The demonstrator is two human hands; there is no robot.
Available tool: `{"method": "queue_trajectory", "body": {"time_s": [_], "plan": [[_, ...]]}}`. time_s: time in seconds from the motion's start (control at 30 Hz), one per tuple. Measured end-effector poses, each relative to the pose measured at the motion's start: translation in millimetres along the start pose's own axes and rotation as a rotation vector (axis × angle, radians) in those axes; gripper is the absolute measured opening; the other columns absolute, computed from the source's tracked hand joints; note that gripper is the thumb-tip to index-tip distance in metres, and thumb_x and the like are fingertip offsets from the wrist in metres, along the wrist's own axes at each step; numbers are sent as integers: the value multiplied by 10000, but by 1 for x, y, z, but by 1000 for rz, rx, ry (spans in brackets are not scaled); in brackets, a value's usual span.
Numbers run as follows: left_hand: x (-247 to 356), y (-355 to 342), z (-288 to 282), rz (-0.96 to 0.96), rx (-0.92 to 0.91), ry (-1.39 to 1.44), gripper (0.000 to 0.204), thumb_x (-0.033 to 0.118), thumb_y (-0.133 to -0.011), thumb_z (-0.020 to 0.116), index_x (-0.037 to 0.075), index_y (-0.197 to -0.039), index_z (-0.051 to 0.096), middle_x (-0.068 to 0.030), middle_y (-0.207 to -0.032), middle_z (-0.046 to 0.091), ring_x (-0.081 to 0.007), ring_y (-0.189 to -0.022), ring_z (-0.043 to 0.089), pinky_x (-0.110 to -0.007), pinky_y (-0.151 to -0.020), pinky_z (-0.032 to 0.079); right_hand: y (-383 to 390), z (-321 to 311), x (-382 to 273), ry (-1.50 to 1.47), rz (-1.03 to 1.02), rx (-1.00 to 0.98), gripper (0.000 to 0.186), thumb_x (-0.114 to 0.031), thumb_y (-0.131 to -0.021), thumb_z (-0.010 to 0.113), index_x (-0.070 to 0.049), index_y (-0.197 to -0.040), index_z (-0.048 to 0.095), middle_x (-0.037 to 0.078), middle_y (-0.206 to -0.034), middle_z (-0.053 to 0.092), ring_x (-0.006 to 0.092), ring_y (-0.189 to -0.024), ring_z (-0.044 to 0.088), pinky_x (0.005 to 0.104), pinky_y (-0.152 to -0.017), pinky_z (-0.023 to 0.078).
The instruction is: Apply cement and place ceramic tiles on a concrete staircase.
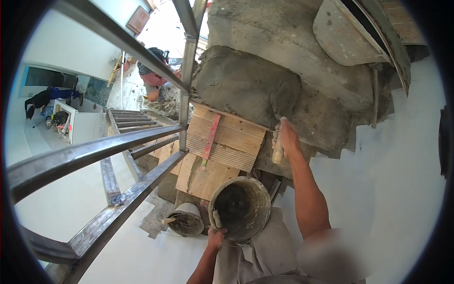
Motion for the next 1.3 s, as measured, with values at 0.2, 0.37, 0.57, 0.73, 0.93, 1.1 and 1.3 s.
{"method": "queue_trajectory", "body": {"time_s": [0.2, 0.37, 0.57, 0.73, 0.93, 1.1, 1.3], "plan": [[-11, 5, -33, -89, 57, -92, 472, -25, -740, 655, 38, -1204, 592, -42, -1025, 655, -183, -898, 612, -327, -770, 501, -9, 42, -13, 318, -79, -78, 415, -401, -1017, 486, -19, -872, 556, 78, -665, 562, 195, -484, 532, 383, -477, 488], [-40, 4, -65, -8, 152, -53, 487, -25, -743, 642, 35, -1221, 575, -56, -1036, 632, -204, -914, 609, -337, -803, 510, -11, 130, -32, 372, -127, -253, 361, -325, -987, 517, 18, -899, 590, 112, -733, 611, 229, -559, 589, 399, -550, 516], [-41, 4, -63, -30, 162, -63, 428, -4, -753, 652, 56, -1167, 565, -50, -971, 604, -197, -846, 597, -355, -720, 525, -27, 190, -28, 1098, -808, -431, 258, -166, -960, 463, 16, -948, 645, 236, -876, 685, 386, -830, 698, 506, -745, 563], [-25, 17, -41, -156, 165, 19, 411, 4, -759, 669, 68, -1150, 561, -33, -943, 590, -179, -787, 571, -343, -668, 512, -2, 210, -34, 1426, -973, -463, 303, -185, -962, 451, 14, -987, 677, 261, -971, 700, 421, -1003, 679, 521, -855, 547], [-39, 4, -30, -18, 133, -37, 379, 3, -755, 688, 68, -1115, 588, -5, -924, 605, -141, -766, 554, -298, -639, 466, 28, 196, -43, 1423, -607, -389, 403, -334, -967, 478, -14, -995, 721, 265, -1106, 689, 439, -1069, 655, 509, -936, 520], [-18, 10, -9, -98, 93, -24, 337, -3, -749, 690, 63, -1068, 605, 5, -900, 605, -125, -762, 551, -307, -674, 466, 31, 148, -28, 1415, -619, -428, 422, -368, -982, 475, -8, -1075, 676, 255, -1084, 693, 441, -1045, 653, 528, -911, 514], [-37, 6, -27, -74, 99, 11, 357, -11, -748, 674, 55, -1090, 598, -5, -935, 607, -143, -835, 576, -305, -719, 482, 34, 106, -28, 1388, -475, -320, 450, -403, -997, 444, -5, -1060, 645, 272, -1131, 666, 464, -1075, 619, 544, -937, 480]]}}
Point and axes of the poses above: each hand's wrist, its own y-axis away from the middle knuckle, its own z-axis out of the palm, x = y × z, the point moved 5 cm from there along -y, towards the middle knuckle
